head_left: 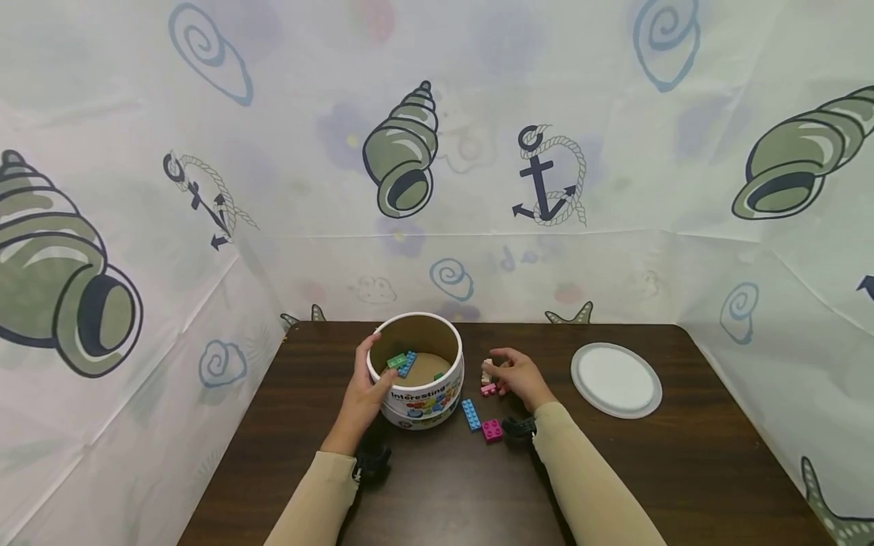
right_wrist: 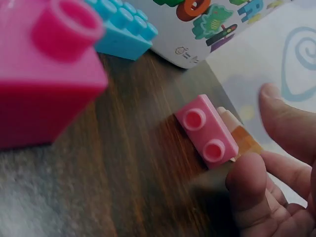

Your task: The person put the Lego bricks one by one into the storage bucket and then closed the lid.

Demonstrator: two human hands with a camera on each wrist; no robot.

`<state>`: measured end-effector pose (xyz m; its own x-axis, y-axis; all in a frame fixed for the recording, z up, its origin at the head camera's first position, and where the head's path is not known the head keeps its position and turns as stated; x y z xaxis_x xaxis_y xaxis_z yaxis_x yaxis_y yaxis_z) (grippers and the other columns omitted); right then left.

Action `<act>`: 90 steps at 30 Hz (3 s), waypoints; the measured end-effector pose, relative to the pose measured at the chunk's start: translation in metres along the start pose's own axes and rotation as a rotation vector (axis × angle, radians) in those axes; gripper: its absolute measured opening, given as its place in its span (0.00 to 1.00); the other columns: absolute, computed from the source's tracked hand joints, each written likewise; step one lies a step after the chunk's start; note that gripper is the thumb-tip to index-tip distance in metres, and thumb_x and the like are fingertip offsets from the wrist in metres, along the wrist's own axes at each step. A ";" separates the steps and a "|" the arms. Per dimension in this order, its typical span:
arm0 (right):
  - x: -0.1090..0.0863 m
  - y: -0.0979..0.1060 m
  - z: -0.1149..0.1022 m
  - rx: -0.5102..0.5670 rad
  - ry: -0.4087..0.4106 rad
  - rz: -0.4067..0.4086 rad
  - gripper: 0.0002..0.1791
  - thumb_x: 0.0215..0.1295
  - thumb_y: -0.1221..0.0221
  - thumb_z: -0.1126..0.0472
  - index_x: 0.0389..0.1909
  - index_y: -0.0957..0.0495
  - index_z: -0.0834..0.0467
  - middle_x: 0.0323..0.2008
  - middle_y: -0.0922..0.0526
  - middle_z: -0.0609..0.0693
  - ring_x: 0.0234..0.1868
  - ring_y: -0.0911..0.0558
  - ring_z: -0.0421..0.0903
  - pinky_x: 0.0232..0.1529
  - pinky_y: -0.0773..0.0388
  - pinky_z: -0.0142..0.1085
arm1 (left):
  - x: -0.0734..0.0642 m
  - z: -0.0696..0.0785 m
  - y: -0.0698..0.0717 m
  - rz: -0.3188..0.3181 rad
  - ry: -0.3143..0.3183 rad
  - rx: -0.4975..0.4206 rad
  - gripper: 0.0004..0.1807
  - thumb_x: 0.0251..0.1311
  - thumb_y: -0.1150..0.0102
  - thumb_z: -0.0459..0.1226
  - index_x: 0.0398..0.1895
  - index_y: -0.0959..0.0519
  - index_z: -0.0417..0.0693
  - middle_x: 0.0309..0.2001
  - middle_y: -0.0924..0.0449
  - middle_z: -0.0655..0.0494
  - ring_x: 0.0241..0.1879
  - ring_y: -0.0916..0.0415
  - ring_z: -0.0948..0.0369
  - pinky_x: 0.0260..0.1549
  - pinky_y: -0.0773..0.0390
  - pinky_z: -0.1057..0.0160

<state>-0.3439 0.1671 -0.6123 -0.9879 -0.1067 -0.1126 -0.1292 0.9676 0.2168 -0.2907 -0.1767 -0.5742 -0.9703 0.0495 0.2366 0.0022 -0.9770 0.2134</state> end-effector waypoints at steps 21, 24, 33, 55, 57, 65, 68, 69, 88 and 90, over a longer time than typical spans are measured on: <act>0.001 0.004 0.011 0.111 0.063 -0.066 0.32 0.69 0.28 0.68 0.71 0.27 0.62 0.48 0.19 0.63 0.36 0.15 0.47 0.34 0.14 0.35 | 0.002 -0.002 0.000 -0.010 -0.017 -0.003 0.45 0.72 0.36 0.46 0.86 0.47 0.68 0.85 0.45 0.40 0.76 0.36 0.33 0.71 0.33 0.32; 0.002 0.009 0.015 0.202 0.054 -0.099 0.34 0.72 0.32 0.69 0.76 0.30 0.66 0.51 0.19 0.63 0.42 0.13 0.46 0.40 0.12 0.34 | 0.003 -0.002 0.000 -0.010 -0.022 -0.004 0.45 0.72 0.36 0.46 0.86 0.47 0.68 0.85 0.44 0.41 0.76 0.36 0.33 0.70 0.32 0.33; 0.000 0.025 0.024 0.582 0.090 -0.175 0.30 0.81 0.45 0.72 0.77 0.43 0.78 0.55 0.19 0.55 0.53 0.12 0.44 0.58 0.14 0.36 | 0.002 -0.002 0.001 -0.001 -0.021 -0.014 0.44 0.72 0.35 0.43 0.86 0.46 0.67 0.85 0.45 0.44 0.77 0.37 0.34 0.71 0.34 0.33; -0.015 0.029 -0.011 0.589 0.087 -0.046 0.10 0.85 0.43 0.51 0.56 0.26 0.51 0.38 0.19 0.47 0.32 0.16 0.42 0.30 0.23 0.32 | -0.001 -0.002 0.000 -0.007 -0.003 -0.016 0.45 0.73 0.35 0.44 0.87 0.48 0.67 0.85 0.46 0.42 0.77 0.37 0.34 0.72 0.34 0.31; -0.017 0.028 -0.028 0.557 0.117 -0.060 0.11 0.85 0.44 0.51 0.58 0.26 0.52 0.40 0.18 0.48 0.33 0.14 0.42 0.29 0.22 0.32 | -0.002 -0.002 0.000 -0.005 -0.002 -0.016 0.45 0.73 0.35 0.44 0.86 0.48 0.68 0.85 0.46 0.42 0.78 0.37 0.34 0.72 0.35 0.31; -0.029 0.021 -0.104 0.473 0.239 -0.120 0.14 0.85 0.43 0.51 0.61 0.27 0.54 0.44 0.17 0.51 0.36 0.13 0.43 0.30 0.20 0.33 | 0.000 -0.002 0.000 -0.003 0.004 -0.017 0.44 0.73 0.34 0.46 0.86 0.47 0.69 0.85 0.46 0.42 0.78 0.37 0.34 0.73 0.36 0.30; -0.032 0.014 -0.126 0.459 0.243 -0.106 0.13 0.83 0.41 0.52 0.59 0.28 0.53 0.42 0.18 0.51 0.35 0.14 0.43 0.29 0.21 0.33 | 0.002 -0.002 0.000 0.003 0.002 -0.009 0.44 0.73 0.34 0.46 0.86 0.47 0.69 0.85 0.46 0.44 0.78 0.37 0.35 0.73 0.36 0.30; -0.032 0.011 -0.131 0.453 0.241 -0.109 0.14 0.83 0.41 0.52 0.59 0.28 0.54 0.41 0.18 0.50 0.34 0.15 0.43 0.29 0.21 0.33 | 0.002 -0.003 0.000 0.004 -0.002 -0.006 0.44 0.73 0.34 0.46 0.86 0.47 0.68 0.85 0.46 0.44 0.78 0.37 0.36 0.73 0.36 0.30; -0.035 -0.060 -0.164 0.398 0.144 -0.227 0.13 0.83 0.40 0.56 0.58 0.27 0.57 0.35 0.23 0.50 0.28 0.21 0.43 0.29 0.20 0.33 | 0.001 -0.002 0.001 0.005 0.001 -0.004 0.45 0.74 0.34 0.44 0.86 0.48 0.67 0.86 0.47 0.45 0.78 0.37 0.36 0.74 0.37 0.30; -0.035 -0.064 -0.162 0.388 0.135 -0.232 0.12 0.83 0.40 0.56 0.57 0.27 0.57 0.33 0.23 0.50 0.28 0.22 0.44 0.29 0.20 0.33 | 0.000 -0.002 0.001 0.007 -0.001 -0.005 0.44 0.74 0.34 0.44 0.86 0.47 0.67 0.86 0.46 0.45 0.78 0.37 0.36 0.74 0.37 0.30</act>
<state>-0.3147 0.0721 -0.4649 -0.9423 -0.3344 0.0174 -0.3319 0.9259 -0.1805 -0.2909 -0.1783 -0.5757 -0.9702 0.0430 0.2385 0.0076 -0.9783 0.2072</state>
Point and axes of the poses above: each hand's wrist, its own x-axis towards the middle knuckle, its own y-axis out of the back of the hand, z = x × y, the point moved 2 cm from there along x, towards the middle knuckle
